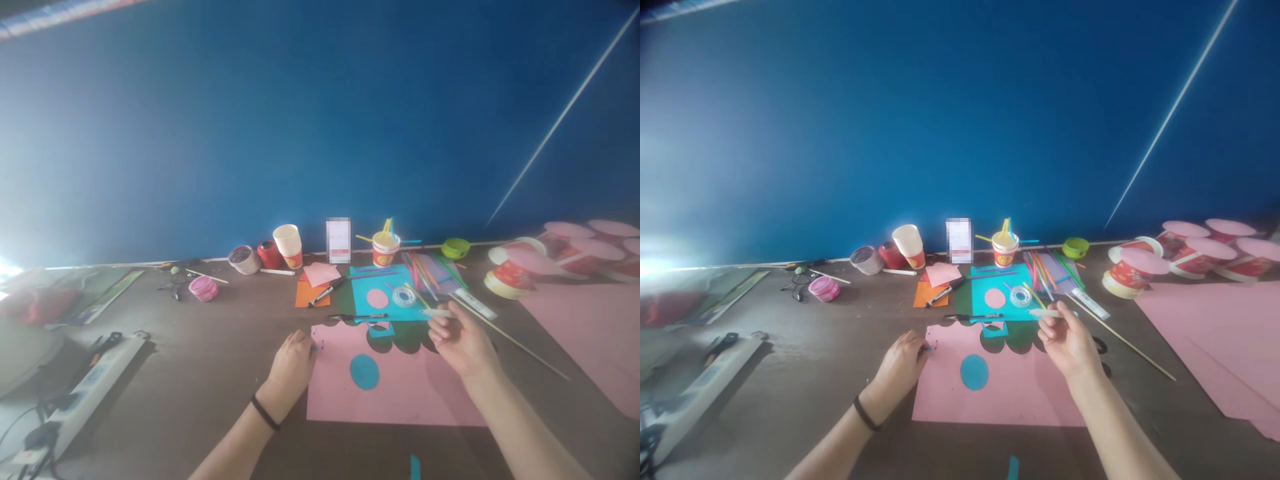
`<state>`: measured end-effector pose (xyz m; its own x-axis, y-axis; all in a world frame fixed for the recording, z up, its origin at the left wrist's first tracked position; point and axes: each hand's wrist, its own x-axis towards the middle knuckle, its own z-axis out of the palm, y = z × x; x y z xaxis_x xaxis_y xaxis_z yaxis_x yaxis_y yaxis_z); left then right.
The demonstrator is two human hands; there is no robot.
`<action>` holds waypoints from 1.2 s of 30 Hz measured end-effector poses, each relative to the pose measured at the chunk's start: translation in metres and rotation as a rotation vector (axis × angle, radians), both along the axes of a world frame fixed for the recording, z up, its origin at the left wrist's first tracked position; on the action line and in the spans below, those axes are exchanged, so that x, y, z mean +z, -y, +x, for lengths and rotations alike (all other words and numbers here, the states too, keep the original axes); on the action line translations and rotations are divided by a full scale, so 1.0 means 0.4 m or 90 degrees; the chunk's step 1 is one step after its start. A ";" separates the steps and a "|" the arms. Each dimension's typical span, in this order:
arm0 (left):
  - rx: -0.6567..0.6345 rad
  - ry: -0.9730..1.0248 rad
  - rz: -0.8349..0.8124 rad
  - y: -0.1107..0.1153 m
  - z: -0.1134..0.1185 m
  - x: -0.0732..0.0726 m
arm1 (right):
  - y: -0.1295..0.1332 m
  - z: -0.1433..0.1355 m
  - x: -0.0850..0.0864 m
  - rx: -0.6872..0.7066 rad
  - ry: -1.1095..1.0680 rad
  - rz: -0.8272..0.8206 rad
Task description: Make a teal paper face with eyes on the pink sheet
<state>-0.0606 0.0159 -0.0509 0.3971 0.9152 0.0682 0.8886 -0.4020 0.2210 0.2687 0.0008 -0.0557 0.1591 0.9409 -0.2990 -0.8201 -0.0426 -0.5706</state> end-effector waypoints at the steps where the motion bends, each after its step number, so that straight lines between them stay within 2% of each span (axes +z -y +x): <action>1: -0.001 -0.004 0.001 0.000 -0.001 -0.002 | 0.000 -0.002 -0.001 0.001 0.002 0.002; 12: -0.038 -0.076 0.046 -0.006 -0.012 0.004 | -0.001 -0.011 0.002 -0.010 0.034 0.003; 17: -0.026 -0.036 0.054 -0.027 -0.010 0.016 | -0.003 -0.005 0.005 -0.025 0.060 -0.012; 19: -0.050 0.031 0.046 0.003 0.020 0.025 | -0.004 -0.004 0.005 -0.026 0.067 -0.016; 20: -0.091 0.073 0.034 0.031 0.041 0.030 | -0.005 -0.003 0.005 -0.026 0.068 -0.017; 22: -0.247 0.148 -0.014 0.105 0.093 0.037 | -0.005 -0.003 0.005 -0.024 0.068 -0.017; 25: -0.334 0.160 -0.038 0.216 0.168 0.033 | -0.003 -0.002 0.003 -0.020 0.063 -0.013; 27: -0.434 0.117 -0.040 0.258 0.204 0.018 | -0.002 -0.002 0.001 -0.017 0.058 -0.009; 32: -0.463 0.018 -0.013 0.275 0.228 -0.035 | 0.000 -0.001 -0.004 -0.013 0.047 0.002; 34: -0.501 0.031 0.002 0.276 0.222 -0.046 | 0.001 -0.001 -0.003 -0.011 0.045 0.005; 36: -0.504 0.092 -0.023 0.273 0.210 -0.044 | 0.002 -0.006 0.004 -0.007 0.046 0.005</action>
<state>0.0236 -0.0934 -0.0685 0.9182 0.3689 0.1440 0.3050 -0.8907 0.3370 0.2662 0.0001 -0.0540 0.1910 0.9411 -0.2790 -0.7770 -0.0288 -0.6289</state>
